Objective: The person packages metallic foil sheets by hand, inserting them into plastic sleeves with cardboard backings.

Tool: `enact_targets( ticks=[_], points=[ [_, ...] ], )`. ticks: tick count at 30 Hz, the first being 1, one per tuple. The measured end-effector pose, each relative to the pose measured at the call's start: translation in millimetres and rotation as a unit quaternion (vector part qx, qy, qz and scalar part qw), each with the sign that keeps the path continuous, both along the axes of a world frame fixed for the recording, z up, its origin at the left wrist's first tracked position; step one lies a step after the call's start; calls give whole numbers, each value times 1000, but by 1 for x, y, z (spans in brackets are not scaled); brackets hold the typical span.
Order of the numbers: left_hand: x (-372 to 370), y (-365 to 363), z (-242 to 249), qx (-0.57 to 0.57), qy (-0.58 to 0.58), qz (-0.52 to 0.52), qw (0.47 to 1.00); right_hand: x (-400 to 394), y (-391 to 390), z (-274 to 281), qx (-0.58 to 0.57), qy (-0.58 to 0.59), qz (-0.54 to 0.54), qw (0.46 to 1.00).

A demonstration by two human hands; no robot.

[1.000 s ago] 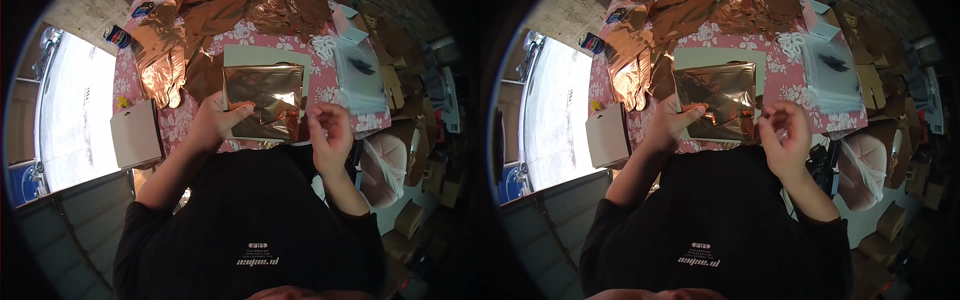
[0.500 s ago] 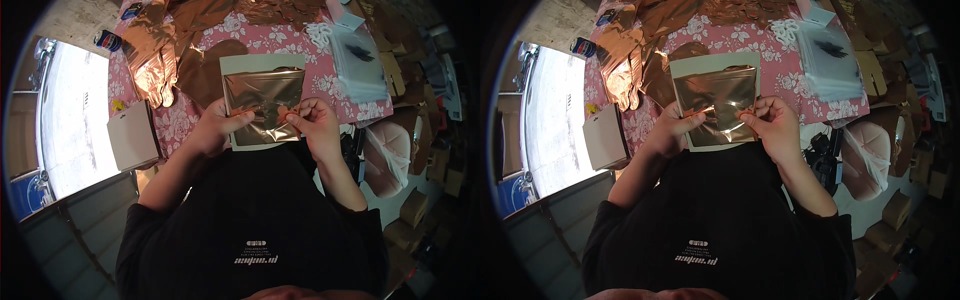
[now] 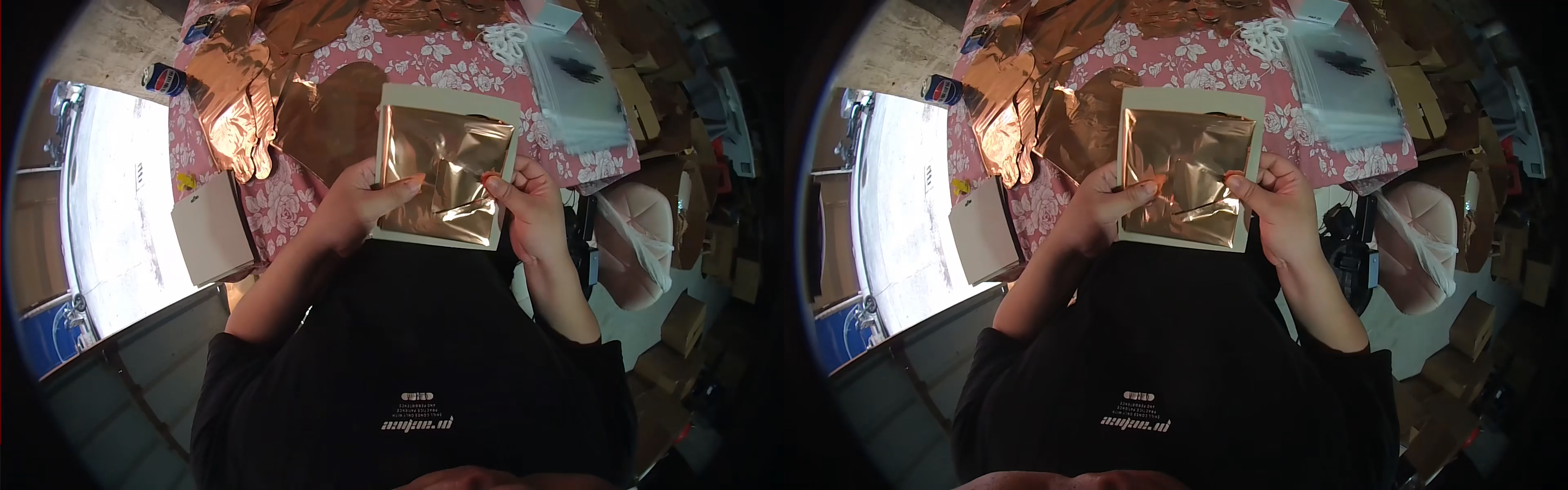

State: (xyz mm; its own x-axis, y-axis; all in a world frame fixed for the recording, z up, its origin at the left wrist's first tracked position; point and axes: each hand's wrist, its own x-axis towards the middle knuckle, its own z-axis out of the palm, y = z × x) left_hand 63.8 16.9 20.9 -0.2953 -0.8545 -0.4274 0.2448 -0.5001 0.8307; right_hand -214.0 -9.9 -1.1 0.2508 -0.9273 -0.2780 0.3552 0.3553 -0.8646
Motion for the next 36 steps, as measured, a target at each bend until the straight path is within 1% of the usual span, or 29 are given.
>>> enact_targets(
  ticks=[4, 6, 7, 10, 11, 12, 13, 14, 15, 16, 18, 19, 20, 21, 22, 23, 24, 25, 27, 28, 30, 31, 33, 34, 35, 36],
  points=[
    [-11, -2, 8, -33, -2, -14, 999, 3, 4, 4, -13, -43, -31, 998],
    [-14, -3, 3, -59, -51, -42, 996, 8, 8, 29, 40, -107, -21, 993],
    [-16, -4, 2, -60, -52, -44, 996, 2, 9, 21, 16, -87, -11, 996],
    [-22, -10, -1, -29, -71, -86, 993, -18, 12, 2, -20, -77, 5, 997],
    [-25, -12, -1, -54, -78, -110, 989, -21, 13, 4, 4, -71, -15, 997],
    [-28, -16, 2, -80, -85, -134, 984, -24, 15, 7, 2, -73, -21, 997],
    [-32, -20, 7, -82, -87, -142, 983, -27, 17, 9, 5, -81, -50, 995],
    [-38, -25, 21, -101, -83, -126, 983, -31, 19, 10, 8, -90, -79, 993],
    [-44, -30, 29, -119, -79, -111, 983, -47, 22, -1, 10, -71, -82, 994],
    [-40, -38, 18, -98, -182, -95, 974, -57, 25, -4, 6, -73, -93, 993],
    [-49, -62, 4, -132, -115, -39, 984, -78, 33, -6, -3, -60, -133, 989],
    [-57, -77, 3, -138, -114, -49, 983, -94, 39, -13, -13, -46, -141, 989],
    [-66, -92, 4, -216, -206, -59, 953, -108, 44, -11, -17, -47, -151, 987],
    [-74, -106, 5, -291, -295, -66, 908, -120, 50, -8, -17, -50, -169, 984],
    [-85, -121, 10, -296, -294, -72, 906, -133, 57, -6, -15, -53, -187, 981],
    [-101, -135, 17, -395, -359, -106, 839, -149, 64, -11, -20, -46, -216, 975],
    [-117, -150, 21, -486, -417, -137, 756, -157, 68, -6, -48, -62, -233, 969],
    [-133, -165, 17, -490, -415, -140, 754, -169, 73, -7, -50, -49, -256, 964],
    [-166, -193, 1, -667, -405, -150, 608, -200, 87, -18, -35, -24, -302, 952],
    [-182, -204, -5, -670, -401, -153, 606, -207, 91, -18, -36, -25, -307, 951],
    [-210, -220, -16, -694, -423, -158, 561, -217, 97, -19, -38, -18, -355, 934],
    [-217, -227, -21, -696, -419, -162, 560, -219, 100, -19, -38, -19, -361, 932],
    [-225, -235, -25, -638, -462, -256, 560, -218, 103, -20, -25, -24, -376, 926],
    [-227, -235, -28, -640, -460, -261, 558, -219, 105, -21, -18, -26, -383, 923],
    [-228, -231, -28, -635, -456, -241, 576, -221, 106, -24, -16, -28, -387, 921],
    [-229, -228, -28, -629, -452, -220, 593, -223, 108, -27, -10, -31, -370, 929]
  ],
)
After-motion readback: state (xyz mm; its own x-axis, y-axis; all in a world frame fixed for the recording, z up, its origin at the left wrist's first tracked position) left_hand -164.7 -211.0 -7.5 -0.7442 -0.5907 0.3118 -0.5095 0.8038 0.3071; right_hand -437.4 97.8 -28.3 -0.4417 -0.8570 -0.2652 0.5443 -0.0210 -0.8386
